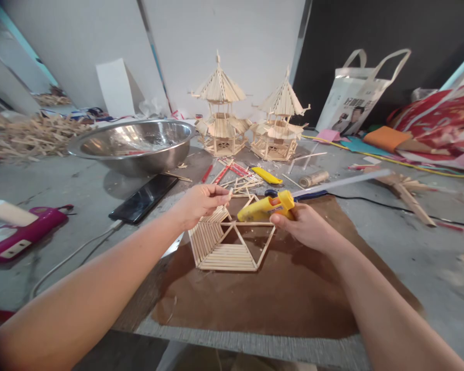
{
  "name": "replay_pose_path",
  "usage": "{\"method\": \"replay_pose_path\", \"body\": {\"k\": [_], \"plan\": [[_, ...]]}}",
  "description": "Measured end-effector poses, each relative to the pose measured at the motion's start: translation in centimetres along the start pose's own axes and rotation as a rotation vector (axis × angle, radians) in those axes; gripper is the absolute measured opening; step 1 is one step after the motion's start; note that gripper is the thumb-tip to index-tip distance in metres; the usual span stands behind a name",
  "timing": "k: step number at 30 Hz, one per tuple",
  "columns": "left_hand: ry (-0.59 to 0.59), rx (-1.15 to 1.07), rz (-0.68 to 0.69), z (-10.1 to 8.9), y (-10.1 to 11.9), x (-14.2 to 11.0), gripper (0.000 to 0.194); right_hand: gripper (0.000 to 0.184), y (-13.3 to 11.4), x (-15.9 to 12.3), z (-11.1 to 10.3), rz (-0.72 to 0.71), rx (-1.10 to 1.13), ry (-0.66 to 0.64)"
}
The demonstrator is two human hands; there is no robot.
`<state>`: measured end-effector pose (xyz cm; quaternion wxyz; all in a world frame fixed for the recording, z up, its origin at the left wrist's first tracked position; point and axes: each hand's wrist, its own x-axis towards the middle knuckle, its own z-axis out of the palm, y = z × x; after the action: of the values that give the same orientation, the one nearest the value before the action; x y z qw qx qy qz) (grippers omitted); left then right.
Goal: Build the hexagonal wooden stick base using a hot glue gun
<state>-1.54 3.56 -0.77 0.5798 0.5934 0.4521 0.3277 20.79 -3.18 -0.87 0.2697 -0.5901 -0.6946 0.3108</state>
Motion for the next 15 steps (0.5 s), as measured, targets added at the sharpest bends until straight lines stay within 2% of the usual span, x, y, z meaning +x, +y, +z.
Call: {"method": "replay_pose_path", "body": {"k": [5, 15], "plan": [[-0.055, 0.114, -0.04, 0.05, 0.13, -0.22, 0.021, 0.041, 0.07, 0.09, 0.23, 0.041, -0.096, -0.155], [-0.131, 0.18, -0.018, 0.33, 0.26, -0.5, 0.015, 0.041, -0.25, 0.15, 0.89, 0.005, -0.166, -0.156]]}}
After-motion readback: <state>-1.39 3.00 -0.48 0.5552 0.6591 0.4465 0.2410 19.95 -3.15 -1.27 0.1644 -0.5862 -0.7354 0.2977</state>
